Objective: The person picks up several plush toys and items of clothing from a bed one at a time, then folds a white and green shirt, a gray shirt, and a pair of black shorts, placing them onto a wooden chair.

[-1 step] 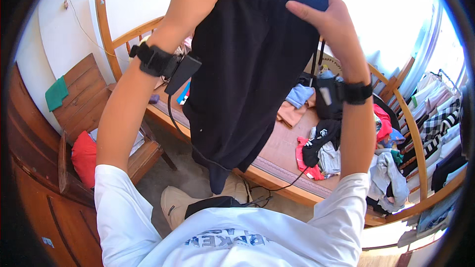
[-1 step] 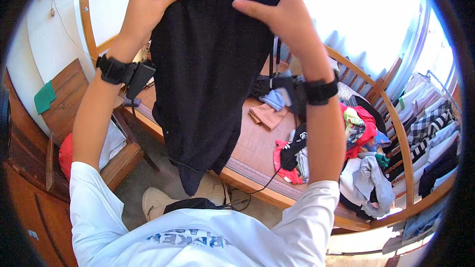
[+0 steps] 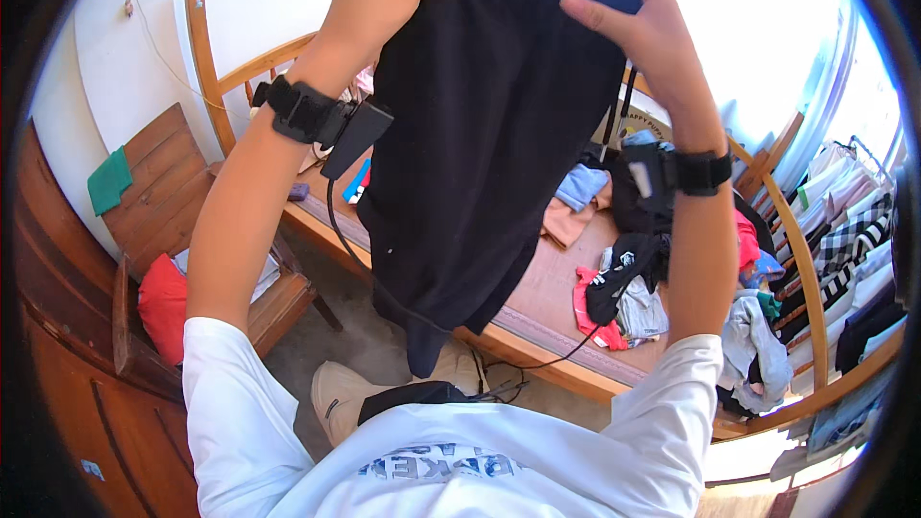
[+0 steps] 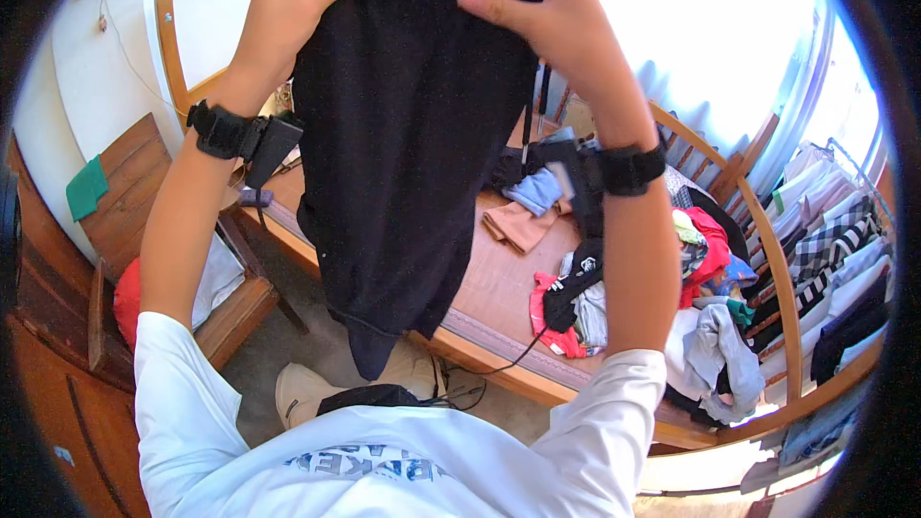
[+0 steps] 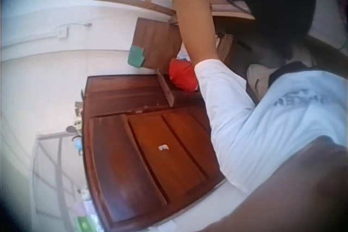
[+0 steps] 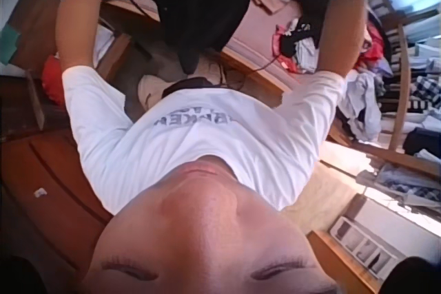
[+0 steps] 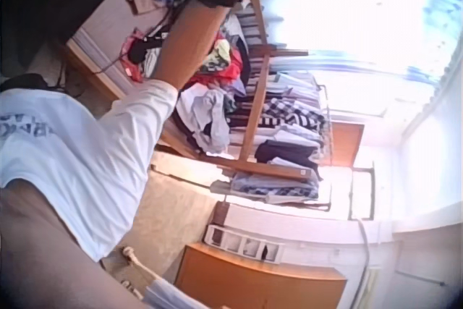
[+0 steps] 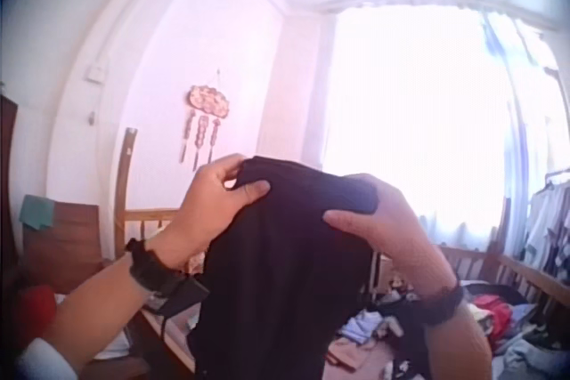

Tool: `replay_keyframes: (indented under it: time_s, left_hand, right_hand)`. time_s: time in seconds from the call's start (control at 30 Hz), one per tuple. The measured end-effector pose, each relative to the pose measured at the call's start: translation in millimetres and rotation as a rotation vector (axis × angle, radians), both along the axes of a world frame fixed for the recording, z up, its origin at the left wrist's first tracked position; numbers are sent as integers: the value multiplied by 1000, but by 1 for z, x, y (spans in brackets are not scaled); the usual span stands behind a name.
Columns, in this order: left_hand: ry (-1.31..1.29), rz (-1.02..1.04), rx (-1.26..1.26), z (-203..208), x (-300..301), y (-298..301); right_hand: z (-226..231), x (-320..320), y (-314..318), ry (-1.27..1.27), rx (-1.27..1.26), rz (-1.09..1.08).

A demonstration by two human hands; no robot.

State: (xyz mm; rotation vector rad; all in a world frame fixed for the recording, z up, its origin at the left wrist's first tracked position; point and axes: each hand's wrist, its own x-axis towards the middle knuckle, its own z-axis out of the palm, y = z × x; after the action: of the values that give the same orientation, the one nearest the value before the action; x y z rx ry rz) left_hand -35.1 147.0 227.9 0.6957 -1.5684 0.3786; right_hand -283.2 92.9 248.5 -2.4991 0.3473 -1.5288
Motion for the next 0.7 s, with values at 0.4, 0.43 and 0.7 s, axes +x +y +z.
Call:
replay_keyframes:
  time_s: [0.4, 0.43, 0.7]
  left_hand:
    - [133, -317, 491, -25, -8, 20]
    - [105, -191, 481, -21, -8, 25]
    - [-142, -8, 120, 2, -19, 12]
  right_hand:
    - [41, -1, 13, 7, -250, -204]
    - [39, -3, 9, 42, -288, -230]
    - [42, -22, -59, -47, -549, -256]
